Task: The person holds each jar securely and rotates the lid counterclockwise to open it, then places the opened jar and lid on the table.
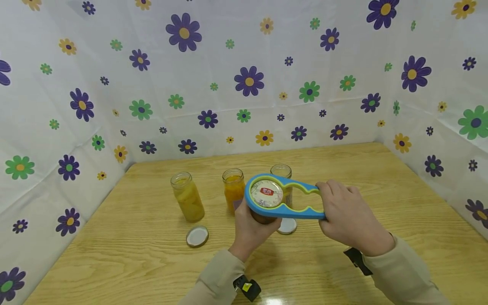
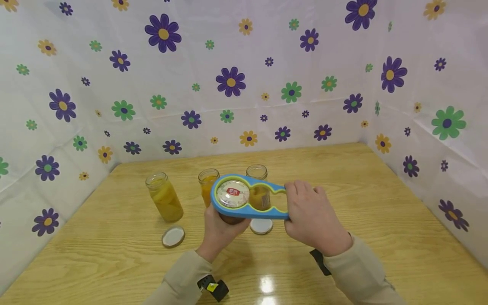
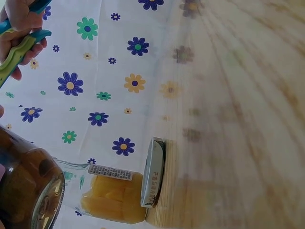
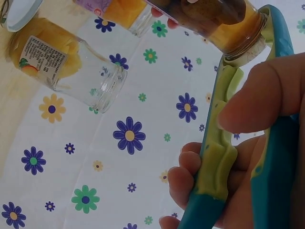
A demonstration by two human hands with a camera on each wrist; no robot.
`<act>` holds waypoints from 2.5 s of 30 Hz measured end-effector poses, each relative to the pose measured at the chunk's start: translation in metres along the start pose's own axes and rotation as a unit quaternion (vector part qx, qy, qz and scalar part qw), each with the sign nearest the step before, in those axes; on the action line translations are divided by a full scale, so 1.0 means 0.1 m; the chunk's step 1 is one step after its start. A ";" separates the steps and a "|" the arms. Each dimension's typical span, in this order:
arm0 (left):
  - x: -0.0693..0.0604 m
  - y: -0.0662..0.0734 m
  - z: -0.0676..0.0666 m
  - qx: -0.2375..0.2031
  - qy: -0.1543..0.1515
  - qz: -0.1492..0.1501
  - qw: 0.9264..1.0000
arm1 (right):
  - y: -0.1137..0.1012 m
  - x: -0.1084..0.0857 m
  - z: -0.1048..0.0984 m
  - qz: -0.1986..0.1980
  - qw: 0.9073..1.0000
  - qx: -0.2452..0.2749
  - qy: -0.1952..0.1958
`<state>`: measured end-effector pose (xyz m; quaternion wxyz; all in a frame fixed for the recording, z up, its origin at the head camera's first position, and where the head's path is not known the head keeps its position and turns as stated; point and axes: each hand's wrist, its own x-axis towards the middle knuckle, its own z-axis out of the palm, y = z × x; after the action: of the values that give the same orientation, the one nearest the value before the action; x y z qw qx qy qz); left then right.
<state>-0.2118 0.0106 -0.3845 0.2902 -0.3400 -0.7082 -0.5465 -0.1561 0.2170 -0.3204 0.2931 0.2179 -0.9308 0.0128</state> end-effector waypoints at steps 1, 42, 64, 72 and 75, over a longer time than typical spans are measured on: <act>0.00 0.01 0.00 0.002 -0.001 -0.002 1.000 | 0.00 0.00 0.00 0.000 1.000 -0.002 -0.001; 0.07 0.38 -0.05 -0.002 0.002 -0.038 0.999 | -0.02 0.00 -0.04 0.002 1.000 0.004 -0.010; 0.05 0.42 -0.04 -0.003 -0.002 -0.036 0.999 | 0.09 0.01 0.06 -0.069 0.992 -0.045 0.098; 0.04 0.45 -0.05 -0.020 -0.028 -0.060 0.998 | 0.10 0.00 0.04 -0.082 0.990 -0.043 0.109; 0.04 0.45 -0.06 -0.038 -0.043 -0.086 0.995 | 0.11 0.00 0.03 -0.088 0.989 -0.047 0.111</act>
<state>-0.1781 0.0127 -0.3543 0.1984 -0.3117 -0.7252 -0.5810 -0.1618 0.2265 -0.3220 0.4048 0.2824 -0.8691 -0.0330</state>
